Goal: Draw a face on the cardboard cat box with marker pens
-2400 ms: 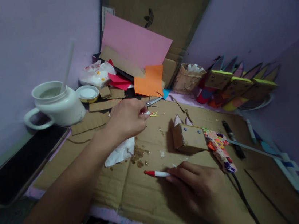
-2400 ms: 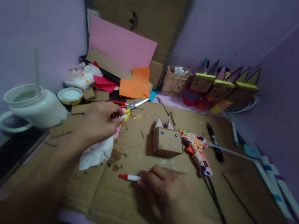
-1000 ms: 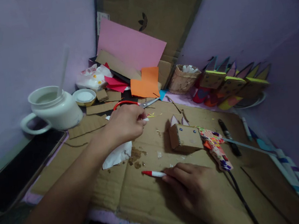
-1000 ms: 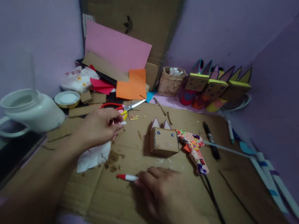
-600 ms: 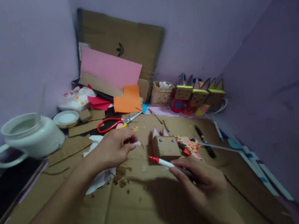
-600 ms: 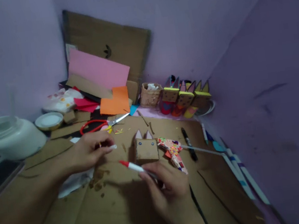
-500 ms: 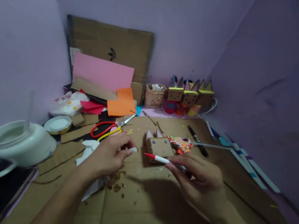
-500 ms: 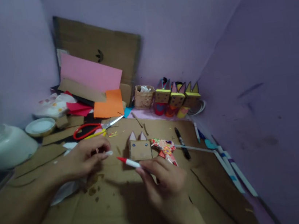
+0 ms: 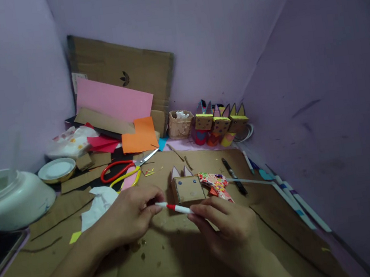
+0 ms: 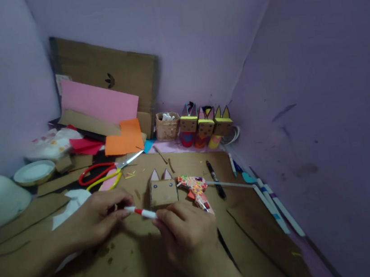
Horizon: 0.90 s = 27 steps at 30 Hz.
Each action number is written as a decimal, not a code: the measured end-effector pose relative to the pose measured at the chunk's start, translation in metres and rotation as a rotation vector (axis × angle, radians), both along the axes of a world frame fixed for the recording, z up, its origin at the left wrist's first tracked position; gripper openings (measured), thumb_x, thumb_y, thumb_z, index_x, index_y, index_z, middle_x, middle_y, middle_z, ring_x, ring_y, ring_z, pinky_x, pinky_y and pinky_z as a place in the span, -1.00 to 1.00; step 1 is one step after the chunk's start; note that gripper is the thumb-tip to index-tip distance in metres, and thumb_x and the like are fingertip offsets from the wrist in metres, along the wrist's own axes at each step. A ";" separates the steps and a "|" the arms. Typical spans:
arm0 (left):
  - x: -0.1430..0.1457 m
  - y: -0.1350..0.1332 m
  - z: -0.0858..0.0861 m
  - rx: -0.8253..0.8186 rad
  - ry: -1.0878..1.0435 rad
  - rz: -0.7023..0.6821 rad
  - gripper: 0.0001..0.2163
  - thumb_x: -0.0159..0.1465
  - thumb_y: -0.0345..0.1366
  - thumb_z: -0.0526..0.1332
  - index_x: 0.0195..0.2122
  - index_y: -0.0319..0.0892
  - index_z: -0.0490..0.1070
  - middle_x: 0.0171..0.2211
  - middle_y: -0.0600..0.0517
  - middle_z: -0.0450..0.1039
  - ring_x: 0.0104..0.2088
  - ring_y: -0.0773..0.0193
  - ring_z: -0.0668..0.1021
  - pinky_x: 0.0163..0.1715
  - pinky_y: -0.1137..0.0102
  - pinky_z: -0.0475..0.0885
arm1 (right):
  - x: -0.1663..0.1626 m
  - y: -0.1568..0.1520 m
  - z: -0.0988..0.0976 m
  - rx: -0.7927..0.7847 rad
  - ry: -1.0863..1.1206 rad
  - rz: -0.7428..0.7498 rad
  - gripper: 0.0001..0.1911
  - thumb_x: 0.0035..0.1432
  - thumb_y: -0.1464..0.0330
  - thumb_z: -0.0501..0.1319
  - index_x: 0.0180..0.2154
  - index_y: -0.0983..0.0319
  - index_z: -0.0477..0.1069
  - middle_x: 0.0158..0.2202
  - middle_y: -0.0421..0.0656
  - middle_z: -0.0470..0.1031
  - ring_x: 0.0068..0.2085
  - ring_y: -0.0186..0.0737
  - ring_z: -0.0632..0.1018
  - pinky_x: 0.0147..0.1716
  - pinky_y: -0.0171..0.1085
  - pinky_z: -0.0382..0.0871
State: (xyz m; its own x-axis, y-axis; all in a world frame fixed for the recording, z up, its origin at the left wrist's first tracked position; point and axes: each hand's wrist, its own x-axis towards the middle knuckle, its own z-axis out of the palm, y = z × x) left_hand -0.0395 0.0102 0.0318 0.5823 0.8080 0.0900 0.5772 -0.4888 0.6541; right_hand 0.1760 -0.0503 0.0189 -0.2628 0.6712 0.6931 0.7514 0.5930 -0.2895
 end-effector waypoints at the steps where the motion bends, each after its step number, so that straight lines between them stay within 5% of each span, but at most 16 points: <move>1: 0.000 0.000 0.000 -0.005 -0.013 -0.008 -0.87 0.19 -0.42 0.10 -0.32 -0.14 0.42 -0.38 0.08 0.47 -0.36 0.28 0.46 -0.33 0.40 0.29 | -0.001 0.000 -0.001 -0.005 0.009 0.005 -0.90 0.17 0.46 0.22 -0.35 0.23 0.52 -0.47 -0.18 0.55 -0.50 -0.36 0.50 -0.54 -0.41 0.24; 5: 0.002 0.000 -0.001 -0.039 -0.111 -0.047 -0.86 0.22 -0.39 0.10 -0.33 -0.17 0.46 -0.38 0.05 0.49 -0.36 0.29 0.47 -0.33 0.41 0.31 | 0.000 0.000 -0.003 -0.120 0.105 0.048 -0.89 0.16 0.47 0.21 -0.34 0.24 0.52 -0.46 -0.17 0.53 -0.48 -0.34 0.48 -0.50 -0.39 0.23; 11: 0.004 -0.004 0.004 -0.041 -0.285 -0.135 -0.84 0.27 -0.35 0.13 -0.34 -0.18 0.52 -0.41 0.06 0.52 -0.39 0.35 0.50 -0.37 0.49 0.33 | 0.005 0.004 0.003 -0.769 0.412 0.033 -0.67 0.15 0.24 0.12 -0.56 0.26 0.43 -0.67 -0.26 0.28 -0.60 -0.37 0.26 -0.63 -0.38 0.04; 14: 0.008 -0.008 0.002 0.012 -0.327 -0.102 -0.82 0.26 -0.36 0.12 -0.38 -0.18 0.52 -0.51 0.09 0.47 -0.47 0.38 0.47 -0.45 0.52 0.31 | 0.004 0.006 0.003 -0.958 0.498 0.046 -0.56 0.12 0.11 0.07 -0.66 0.23 0.27 -0.71 -0.28 0.17 -0.62 -0.39 0.18 -0.63 -0.37 -0.02; 27: 0.020 -0.025 -0.014 0.126 -0.450 0.022 -0.79 0.24 -0.35 0.12 -0.50 -0.17 0.49 -0.69 0.15 0.29 -0.67 0.46 0.30 -0.63 0.53 0.14 | -0.002 0.000 -0.006 -1.236 0.769 0.065 -0.36 -0.15 -0.23 0.19 -0.61 0.26 0.43 -0.79 -0.35 0.11 -0.70 -0.45 0.05 -0.68 -0.36 -0.18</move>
